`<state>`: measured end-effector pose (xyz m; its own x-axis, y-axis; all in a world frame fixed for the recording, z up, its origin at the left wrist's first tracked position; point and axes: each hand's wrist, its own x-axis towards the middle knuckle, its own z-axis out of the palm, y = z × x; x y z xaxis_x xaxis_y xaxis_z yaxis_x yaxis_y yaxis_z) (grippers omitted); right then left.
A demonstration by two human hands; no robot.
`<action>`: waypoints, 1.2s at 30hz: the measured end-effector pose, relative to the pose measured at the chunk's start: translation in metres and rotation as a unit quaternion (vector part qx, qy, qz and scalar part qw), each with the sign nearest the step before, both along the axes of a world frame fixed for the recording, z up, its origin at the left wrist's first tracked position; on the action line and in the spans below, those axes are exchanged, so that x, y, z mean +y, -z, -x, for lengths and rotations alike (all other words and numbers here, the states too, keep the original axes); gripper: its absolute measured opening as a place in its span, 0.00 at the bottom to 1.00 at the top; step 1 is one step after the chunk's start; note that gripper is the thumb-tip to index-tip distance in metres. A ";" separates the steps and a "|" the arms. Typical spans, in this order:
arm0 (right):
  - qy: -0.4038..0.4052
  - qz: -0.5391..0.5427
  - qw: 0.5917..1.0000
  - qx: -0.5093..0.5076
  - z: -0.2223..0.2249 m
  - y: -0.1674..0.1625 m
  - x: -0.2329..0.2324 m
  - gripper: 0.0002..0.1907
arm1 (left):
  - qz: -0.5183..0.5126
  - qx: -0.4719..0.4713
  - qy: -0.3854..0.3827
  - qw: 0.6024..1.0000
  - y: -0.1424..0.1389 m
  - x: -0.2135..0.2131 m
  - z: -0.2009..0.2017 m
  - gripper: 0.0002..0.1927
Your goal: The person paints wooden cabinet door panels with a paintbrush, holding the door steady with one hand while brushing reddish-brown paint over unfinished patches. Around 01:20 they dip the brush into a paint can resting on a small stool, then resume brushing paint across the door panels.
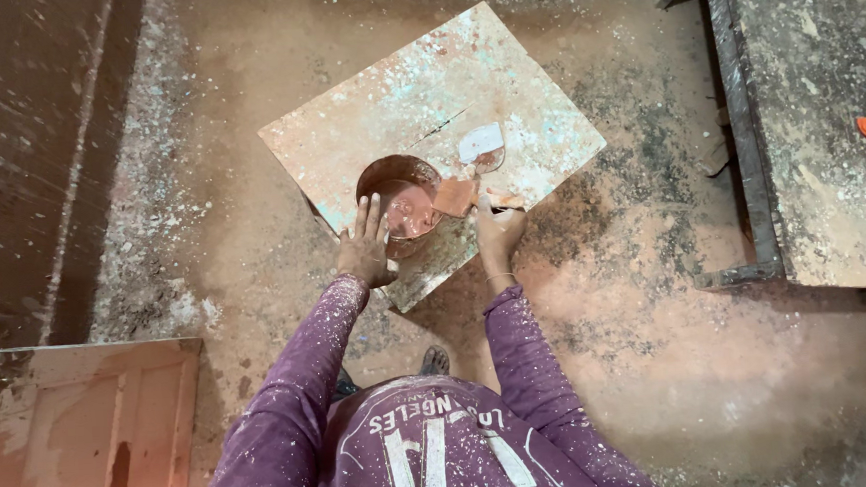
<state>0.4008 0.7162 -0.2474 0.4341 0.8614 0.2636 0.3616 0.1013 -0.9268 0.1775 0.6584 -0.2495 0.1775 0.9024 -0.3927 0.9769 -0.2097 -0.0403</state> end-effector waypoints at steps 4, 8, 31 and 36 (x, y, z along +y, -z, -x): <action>0.029 -0.015 0.983 -0.183 0.008 -0.012 -0.006 0.05 | -0.003 -0.005 -0.010 1.000 0.004 0.000 0.000 0.60; -0.141 0.019 0.976 -0.163 0.004 -0.027 -0.013 0.09 | -0.023 -0.002 -0.015 1.000 0.010 0.000 -0.001 0.59; -0.415 -0.004 0.906 -0.086 -0.026 -0.031 -0.033 0.15 | 0.038 0.081 -0.097 0.991 0.012 0.012 -0.014 0.65; -0.414 -0.027 0.906 -0.087 -0.027 -0.045 -0.039 0.15 | -0.001 0.061 -0.115 0.992 0.015 0.009 -0.020 0.67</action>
